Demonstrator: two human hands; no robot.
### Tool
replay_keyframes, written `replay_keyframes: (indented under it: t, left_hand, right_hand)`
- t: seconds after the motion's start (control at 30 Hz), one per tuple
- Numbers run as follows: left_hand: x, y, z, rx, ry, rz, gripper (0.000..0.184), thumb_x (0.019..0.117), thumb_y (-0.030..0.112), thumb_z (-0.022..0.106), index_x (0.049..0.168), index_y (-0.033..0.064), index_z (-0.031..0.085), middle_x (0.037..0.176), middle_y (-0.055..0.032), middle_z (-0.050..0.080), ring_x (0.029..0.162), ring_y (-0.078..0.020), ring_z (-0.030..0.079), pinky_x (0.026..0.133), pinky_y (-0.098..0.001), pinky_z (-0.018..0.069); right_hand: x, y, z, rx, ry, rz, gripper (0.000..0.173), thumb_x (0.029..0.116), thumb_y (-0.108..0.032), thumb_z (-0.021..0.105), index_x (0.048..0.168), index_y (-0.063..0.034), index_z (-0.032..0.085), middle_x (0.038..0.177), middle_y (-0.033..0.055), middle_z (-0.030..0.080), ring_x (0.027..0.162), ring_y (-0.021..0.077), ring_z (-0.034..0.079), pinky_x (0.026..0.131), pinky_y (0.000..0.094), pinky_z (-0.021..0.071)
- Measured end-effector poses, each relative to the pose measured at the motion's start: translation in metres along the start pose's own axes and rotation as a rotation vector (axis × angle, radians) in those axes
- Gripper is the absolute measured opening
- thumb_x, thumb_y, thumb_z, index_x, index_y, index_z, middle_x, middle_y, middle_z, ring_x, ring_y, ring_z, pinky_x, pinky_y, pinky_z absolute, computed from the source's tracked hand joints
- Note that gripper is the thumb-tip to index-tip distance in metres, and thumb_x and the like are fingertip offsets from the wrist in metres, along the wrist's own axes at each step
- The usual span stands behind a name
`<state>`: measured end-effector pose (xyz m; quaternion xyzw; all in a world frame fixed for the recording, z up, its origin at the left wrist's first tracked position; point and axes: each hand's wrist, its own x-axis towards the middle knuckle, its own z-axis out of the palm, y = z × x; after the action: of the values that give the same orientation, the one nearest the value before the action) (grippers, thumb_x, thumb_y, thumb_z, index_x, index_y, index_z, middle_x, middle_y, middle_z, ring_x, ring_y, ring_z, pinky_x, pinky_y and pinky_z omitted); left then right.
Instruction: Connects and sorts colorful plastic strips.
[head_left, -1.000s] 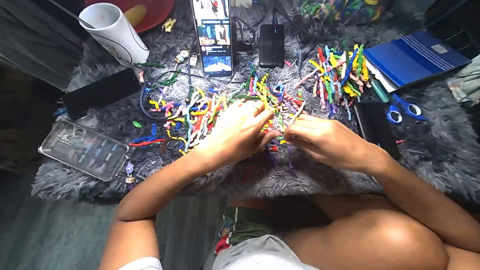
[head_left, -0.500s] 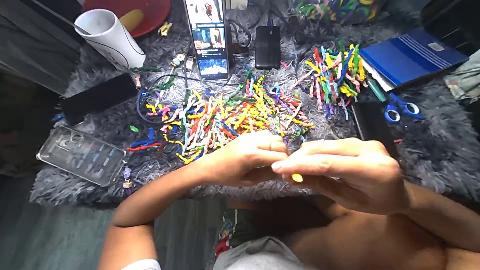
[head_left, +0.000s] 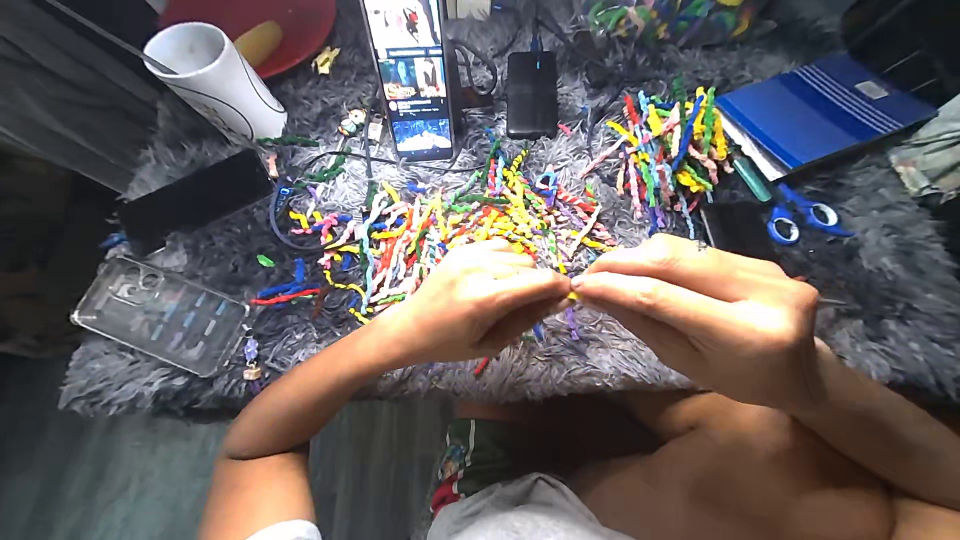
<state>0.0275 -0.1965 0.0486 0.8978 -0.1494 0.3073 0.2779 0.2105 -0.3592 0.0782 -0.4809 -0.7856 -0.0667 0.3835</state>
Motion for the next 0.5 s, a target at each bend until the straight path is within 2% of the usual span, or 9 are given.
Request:
replay_keyframes:
  t: [0.03, 0.1, 0.17, 0.2, 0.27, 0.33, 0.4, 0.43, 0.5]
  left_hand:
    - [-0.001, -0.001, -0.001, 0.16, 0.014, 0.029, 0.019, 0.0999, 0.007, 0.055, 0.095, -0.0002, 0.071, 0.066, -0.0052, 0.061, 0.064, -0.0141, 0.055, 0.066, -0.029, 0.0424]
    - [-0.004, -0.003, -0.003, 0.488, 0.008, 0.125, 0.017, 0.0992, 0.005, 0.058, 0.104, -0.0008, 0.073, 0.07, -0.009, 0.066, 0.067, -0.0216, 0.062, 0.073, -0.0369, 0.0492]
    - [-0.006, -0.005, -0.002, 0.673, -0.021, 0.227, 0.019, 0.1002, 0.004, 0.055, 0.11, -0.0017, 0.071, 0.081, -0.0119, 0.071, 0.075, -0.0239, 0.067, 0.079, -0.0384, 0.0512]
    - [-0.007, -0.005, -0.001, 0.722, -0.034, 0.274, 0.019, 0.1006, 0.003, 0.054, 0.111, -0.0019, 0.07, 0.085, -0.0126, 0.073, 0.078, -0.0238, 0.068, 0.081, -0.038, 0.0519]
    - [-0.008, -0.004, 0.001, 0.77, -0.048, 0.356, 0.019, 0.1008, 0.001, 0.054, 0.11, -0.0025, 0.069, 0.09, -0.0141, 0.075, 0.083, -0.0238, 0.07, 0.084, -0.0376, 0.0519]
    - [-0.009, -0.004, 0.001, 0.779, -0.035, 0.393, 0.018, 0.1004, -0.001, 0.054, 0.108, -0.0027, 0.069, 0.09, -0.0144, 0.075, 0.082, -0.023, 0.07, 0.084, -0.0368, 0.0511]
    - [-0.009, -0.005, -0.001, 0.739, -0.036, 0.344, 0.019, 0.1013, 0.002, 0.054, 0.111, -0.0013, 0.07, 0.09, -0.0132, 0.075, 0.084, -0.0227, 0.07, 0.085, -0.0365, 0.0509]
    - [-0.008, -0.005, -0.002, 0.689, -0.049, 0.305, 0.019, 0.1019, 0.004, 0.054, 0.112, -0.0001, 0.07, 0.088, -0.0121, 0.075, 0.083, -0.0226, 0.07, 0.084, -0.0366, 0.0512]
    - [-0.004, -0.006, -0.004, 0.482, -0.113, 0.212, 0.017, 0.1008, 0.006, 0.055, 0.106, 0.0031, 0.071, 0.076, -0.0076, 0.068, 0.072, -0.0206, 0.065, 0.077, -0.0355, 0.0502]
  right_hand:
    - [0.001, -0.001, -0.001, -0.052, -0.03, 0.025, 0.019, 0.1017, -0.01, 0.061, 0.101, 0.001, 0.077, 0.094, 0.0131, 0.076, 0.091, 0.0149, 0.072, 0.079, 0.0221, 0.0551]
    - [0.001, 0.001, -0.002, -0.039, -0.125, 0.135, 0.028, 0.1042, -0.021, 0.056, 0.099, -0.0031, 0.077, 0.083, 0.0053, 0.072, 0.076, 0.008, 0.067, 0.066, 0.0198, 0.0521]
    - [-0.003, 0.009, 0.0, 0.157, -0.266, 0.288, 0.034, 0.1066, -0.028, 0.049, 0.093, -0.0091, 0.074, 0.074, -0.0049, 0.066, 0.066, -0.0009, 0.061, 0.057, 0.016, 0.0485]
    - [-0.006, 0.014, 0.002, 0.351, -0.356, 0.375, 0.036, 0.1086, -0.028, 0.046, 0.091, -0.0106, 0.072, 0.073, -0.009, 0.065, 0.064, -0.0049, 0.061, 0.057, 0.0123, 0.0516]
    - [-0.008, 0.022, 0.011, 0.844, -0.476, 0.563, 0.039, 0.1108, -0.024, 0.041, 0.087, -0.0089, 0.069, 0.071, -0.0098, 0.066, 0.06, -0.0051, 0.062, 0.056, 0.0118, 0.0538]
    - [-0.007, 0.022, 0.023, 1.157, -0.478, 0.679, 0.039, 0.1096, -0.023, 0.043, 0.078, -0.0133, 0.063, 0.063, -0.0137, 0.058, 0.053, -0.0087, 0.052, 0.048, 0.0082, 0.0431]
    - [-0.006, 0.021, 0.03, 1.267, -0.392, 0.688, 0.039, 0.1049, -0.016, 0.051, 0.067, -0.0158, 0.058, 0.056, -0.017, 0.047, 0.049, -0.0117, 0.041, 0.046, 0.0066, 0.0305]
    - [-0.005, 0.022, 0.031, 1.251, -0.351, 0.662, 0.039, 0.102, -0.013, 0.055, 0.064, -0.0161, 0.057, 0.053, -0.0177, 0.043, 0.049, -0.0124, 0.038, 0.045, 0.0065, 0.0282]
    - [-0.005, 0.025, 0.029, 1.097, -0.306, 0.562, 0.039, 0.097, -0.009, 0.06, 0.059, -0.015, 0.052, 0.051, -0.0163, 0.041, 0.047, -0.012, 0.036, 0.044, 0.0074, 0.0267]
